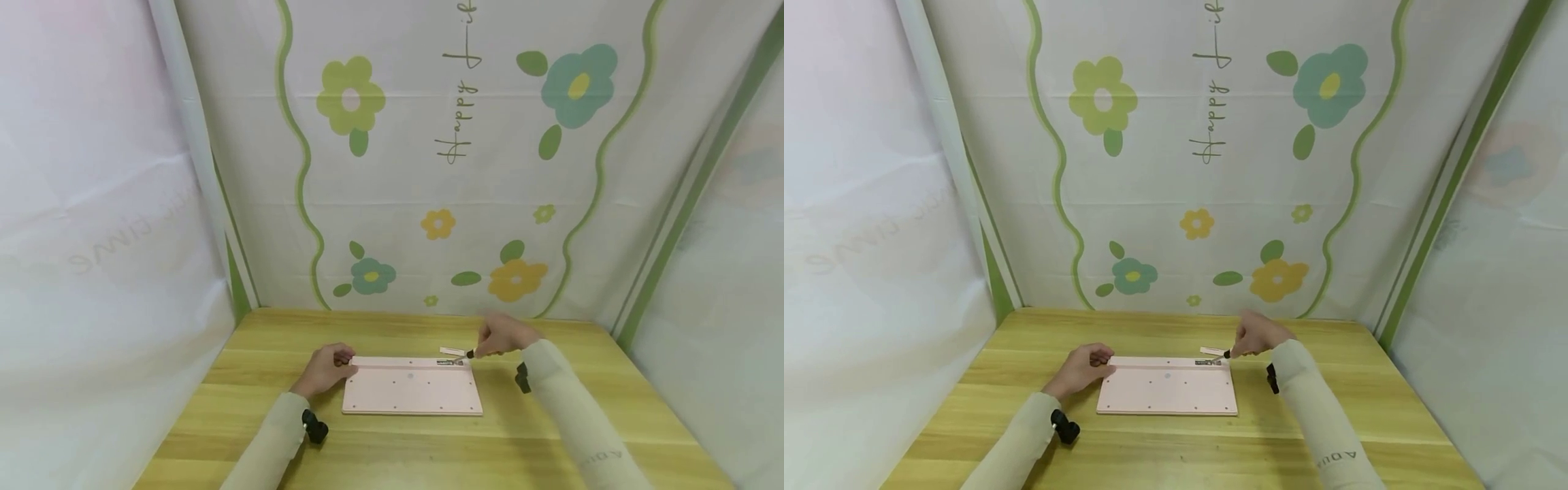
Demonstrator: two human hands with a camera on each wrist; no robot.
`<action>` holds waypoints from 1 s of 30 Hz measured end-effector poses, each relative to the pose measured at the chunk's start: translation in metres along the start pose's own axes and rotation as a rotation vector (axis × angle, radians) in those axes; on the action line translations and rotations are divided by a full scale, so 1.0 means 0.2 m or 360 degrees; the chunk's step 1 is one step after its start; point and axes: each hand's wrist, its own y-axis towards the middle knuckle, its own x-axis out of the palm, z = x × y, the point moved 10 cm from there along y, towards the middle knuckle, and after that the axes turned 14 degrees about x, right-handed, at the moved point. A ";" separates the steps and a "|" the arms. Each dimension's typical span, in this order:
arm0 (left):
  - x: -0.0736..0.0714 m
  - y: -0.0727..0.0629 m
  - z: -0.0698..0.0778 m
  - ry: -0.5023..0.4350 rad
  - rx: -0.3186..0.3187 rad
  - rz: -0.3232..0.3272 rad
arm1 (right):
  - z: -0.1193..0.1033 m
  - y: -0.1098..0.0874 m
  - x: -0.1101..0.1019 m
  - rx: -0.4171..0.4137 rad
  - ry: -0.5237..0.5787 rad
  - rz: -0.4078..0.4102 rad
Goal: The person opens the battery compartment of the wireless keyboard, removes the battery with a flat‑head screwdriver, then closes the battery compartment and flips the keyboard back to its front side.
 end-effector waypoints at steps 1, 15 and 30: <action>0.00 0.00 0.00 -0.0005 -0.0004 0.0003 | 0.02 0.00 0.01 0.0005 0.0037 -0.0026; 0.01 0.00 -0.01 -0.0105 0.0024 -0.0015 | 0.21 -0.04 0.17 -0.0119 0.0366 -0.0304; -0.01 -0.01 0.00 -0.0080 0.0007 0.0004 | 0.46 -0.12 0.08 -0.0007 0.0407 0.0176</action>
